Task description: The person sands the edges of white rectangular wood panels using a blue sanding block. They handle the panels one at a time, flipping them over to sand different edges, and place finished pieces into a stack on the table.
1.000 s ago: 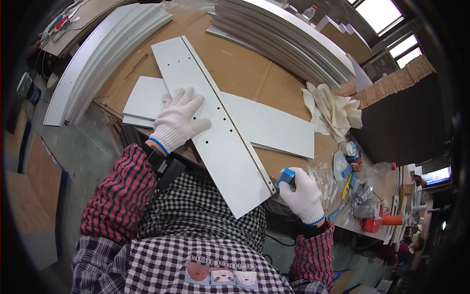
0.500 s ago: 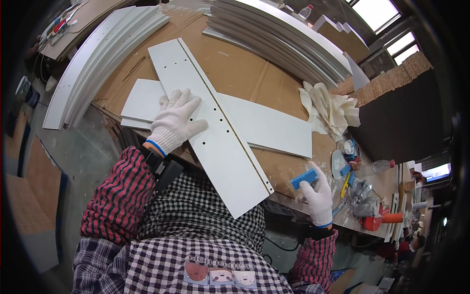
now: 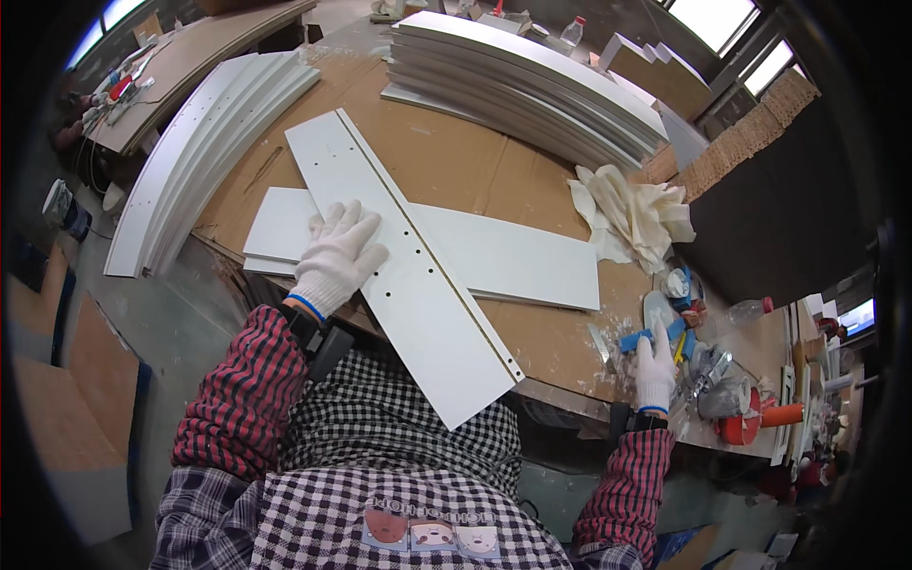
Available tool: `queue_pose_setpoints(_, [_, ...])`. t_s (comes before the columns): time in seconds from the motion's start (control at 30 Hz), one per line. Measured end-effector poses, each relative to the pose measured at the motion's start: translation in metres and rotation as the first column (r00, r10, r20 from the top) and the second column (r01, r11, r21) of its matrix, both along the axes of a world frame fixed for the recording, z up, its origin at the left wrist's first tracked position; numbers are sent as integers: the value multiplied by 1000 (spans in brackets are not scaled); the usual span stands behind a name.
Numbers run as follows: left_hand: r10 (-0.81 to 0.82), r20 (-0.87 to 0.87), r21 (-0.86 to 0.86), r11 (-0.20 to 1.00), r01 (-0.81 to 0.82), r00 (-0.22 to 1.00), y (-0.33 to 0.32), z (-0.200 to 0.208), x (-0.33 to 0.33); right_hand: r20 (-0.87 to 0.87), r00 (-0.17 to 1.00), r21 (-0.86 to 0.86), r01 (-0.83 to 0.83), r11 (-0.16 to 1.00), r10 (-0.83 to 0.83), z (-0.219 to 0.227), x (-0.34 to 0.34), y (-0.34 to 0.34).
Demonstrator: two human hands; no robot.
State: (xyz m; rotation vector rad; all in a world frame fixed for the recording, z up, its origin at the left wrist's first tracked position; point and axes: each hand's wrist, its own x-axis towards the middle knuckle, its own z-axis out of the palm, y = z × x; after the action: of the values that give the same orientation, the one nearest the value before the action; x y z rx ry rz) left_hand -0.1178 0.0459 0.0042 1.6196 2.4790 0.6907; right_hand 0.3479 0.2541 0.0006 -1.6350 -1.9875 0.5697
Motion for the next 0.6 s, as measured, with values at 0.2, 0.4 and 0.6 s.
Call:
queue_pose_setpoints(0.2, [-65,138,185,982,39,988,-13,1,-8,101,995,312,-44,949,13,25,-32,-36])
queue_pose_setpoints(0.4, [-73,816,253,937,-241,573,-59,6,10,-405,900,-581,-388,716,160,30,-79,-105])
queue_pose_setpoints(0.6, [-247,955,275,944,-180,166,-86,-10,31,-726,673,-683,-730,-27,140,-24,-114,-141])
